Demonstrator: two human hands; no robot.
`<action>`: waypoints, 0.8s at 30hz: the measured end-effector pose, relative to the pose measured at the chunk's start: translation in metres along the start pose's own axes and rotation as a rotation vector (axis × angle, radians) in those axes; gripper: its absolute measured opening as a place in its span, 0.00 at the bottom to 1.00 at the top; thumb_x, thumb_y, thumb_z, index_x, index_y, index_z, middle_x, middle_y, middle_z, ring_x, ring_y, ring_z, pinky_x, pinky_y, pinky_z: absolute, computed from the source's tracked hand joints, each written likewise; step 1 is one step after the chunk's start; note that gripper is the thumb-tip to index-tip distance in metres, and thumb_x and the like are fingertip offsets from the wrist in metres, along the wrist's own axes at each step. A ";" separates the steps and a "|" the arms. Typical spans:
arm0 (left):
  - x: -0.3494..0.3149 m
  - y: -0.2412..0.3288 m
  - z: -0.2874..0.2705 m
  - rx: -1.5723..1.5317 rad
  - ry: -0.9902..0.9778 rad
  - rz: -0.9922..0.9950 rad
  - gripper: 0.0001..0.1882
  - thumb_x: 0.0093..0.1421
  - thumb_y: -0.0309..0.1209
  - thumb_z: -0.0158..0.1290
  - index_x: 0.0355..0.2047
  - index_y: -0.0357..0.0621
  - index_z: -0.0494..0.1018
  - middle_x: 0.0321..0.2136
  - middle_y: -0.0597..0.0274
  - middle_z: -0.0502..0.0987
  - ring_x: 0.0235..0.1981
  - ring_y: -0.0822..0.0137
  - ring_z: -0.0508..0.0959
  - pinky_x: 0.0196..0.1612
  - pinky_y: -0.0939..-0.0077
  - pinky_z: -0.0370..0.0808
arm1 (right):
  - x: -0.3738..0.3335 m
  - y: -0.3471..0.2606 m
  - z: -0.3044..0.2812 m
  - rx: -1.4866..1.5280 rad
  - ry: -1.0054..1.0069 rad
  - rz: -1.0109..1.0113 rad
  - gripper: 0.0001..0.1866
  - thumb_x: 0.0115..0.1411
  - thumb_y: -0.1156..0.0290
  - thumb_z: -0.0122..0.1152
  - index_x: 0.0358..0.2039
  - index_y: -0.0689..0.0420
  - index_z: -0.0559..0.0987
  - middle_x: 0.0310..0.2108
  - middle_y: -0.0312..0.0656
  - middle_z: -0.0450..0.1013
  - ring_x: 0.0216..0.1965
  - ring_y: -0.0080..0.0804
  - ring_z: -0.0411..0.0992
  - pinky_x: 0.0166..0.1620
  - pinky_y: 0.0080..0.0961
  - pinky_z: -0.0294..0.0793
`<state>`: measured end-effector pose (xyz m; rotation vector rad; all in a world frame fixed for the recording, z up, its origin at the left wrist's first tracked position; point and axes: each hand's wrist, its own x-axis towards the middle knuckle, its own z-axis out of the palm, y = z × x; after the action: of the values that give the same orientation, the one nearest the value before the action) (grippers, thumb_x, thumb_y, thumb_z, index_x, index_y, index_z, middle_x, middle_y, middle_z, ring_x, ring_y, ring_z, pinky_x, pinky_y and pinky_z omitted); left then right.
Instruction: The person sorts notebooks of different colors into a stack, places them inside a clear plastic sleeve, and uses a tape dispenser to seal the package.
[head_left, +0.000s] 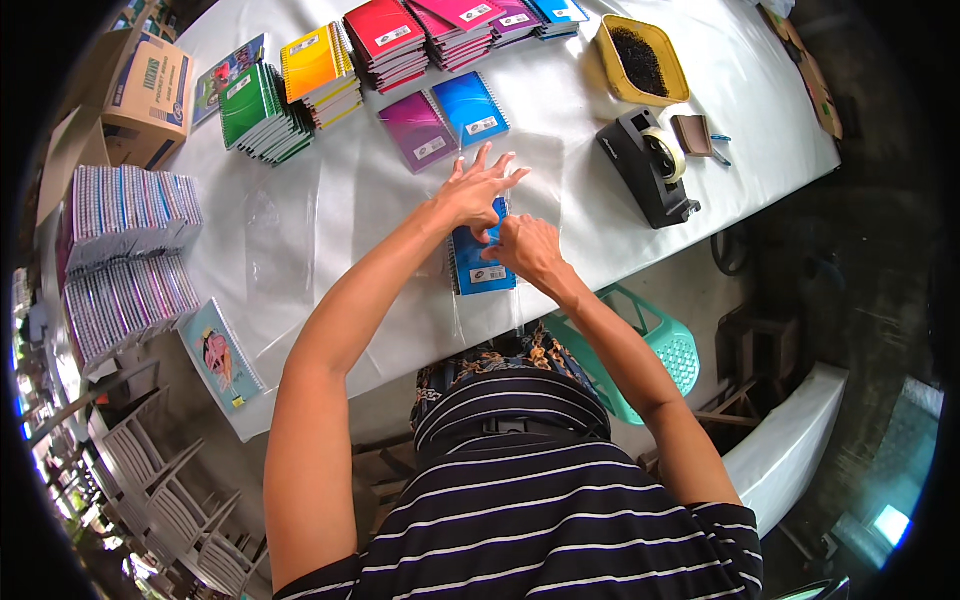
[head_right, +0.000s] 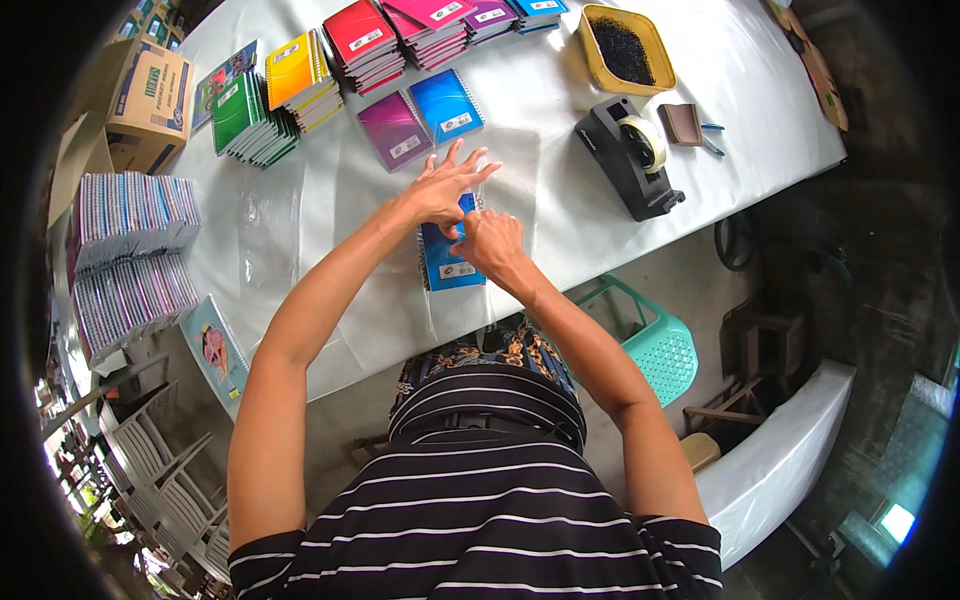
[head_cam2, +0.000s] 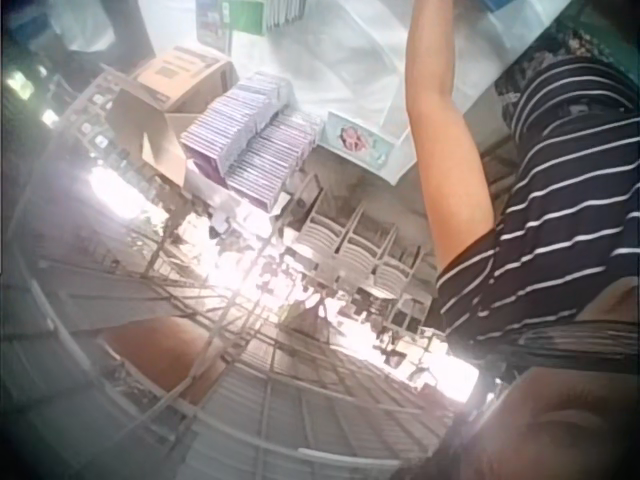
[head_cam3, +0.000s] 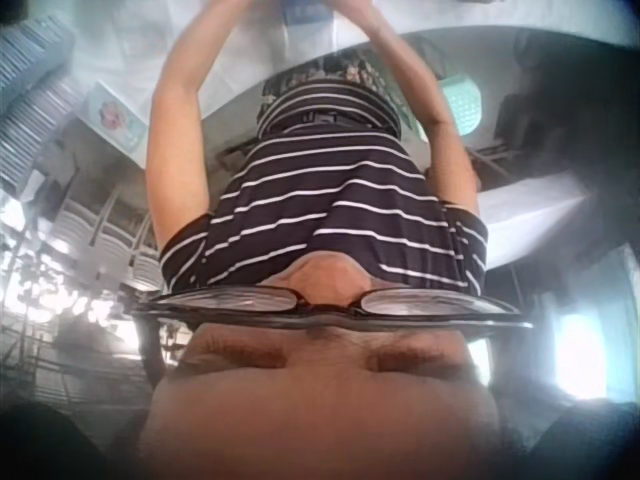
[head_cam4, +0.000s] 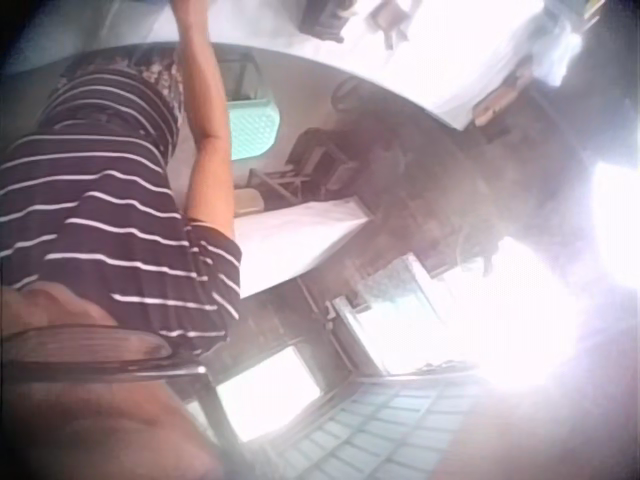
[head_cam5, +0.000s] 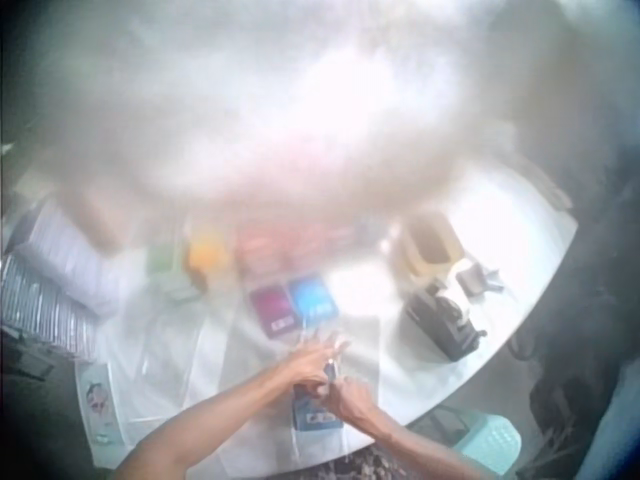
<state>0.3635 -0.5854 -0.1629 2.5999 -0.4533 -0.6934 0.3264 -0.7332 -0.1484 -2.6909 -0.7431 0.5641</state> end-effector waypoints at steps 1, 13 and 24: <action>0.000 0.002 -0.001 0.011 -0.008 0.004 0.67 0.23 0.29 0.69 0.67 0.69 0.49 0.69 0.59 0.46 0.70 0.47 0.36 0.64 0.31 0.43 | -0.001 -0.002 -0.003 -0.057 -0.019 -0.006 0.24 0.42 0.47 0.71 0.19 0.59 0.81 0.18 0.49 0.75 0.24 0.48 0.76 0.26 0.40 0.72; -0.092 -0.028 0.068 -0.066 0.761 -0.454 0.30 0.65 0.48 0.45 0.61 0.44 0.61 0.66 0.45 0.50 0.68 0.42 0.43 0.63 0.33 0.43 | -0.008 0.051 0.037 0.497 -0.052 0.058 0.49 0.43 0.35 0.66 0.57 0.58 0.66 0.49 0.63 0.65 0.47 0.57 0.71 0.46 0.43 0.73; -0.136 0.030 0.100 -1.416 0.820 -0.005 0.47 0.49 0.16 0.62 0.66 0.39 0.50 0.61 0.53 0.63 0.57 0.66 0.68 0.58 0.75 0.68 | -0.048 0.009 0.000 1.022 0.148 -0.276 0.53 0.39 0.74 0.79 0.60 0.51 0.50 0.55 0.48 0.61 0.57 0.38 0.63 0.57 0.36 0.66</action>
<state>0.1925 -0.5858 -0.1739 1.2916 0.2648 0.1466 0.2925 -0.7663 -0.1382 -1.6357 -0.5490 0.4795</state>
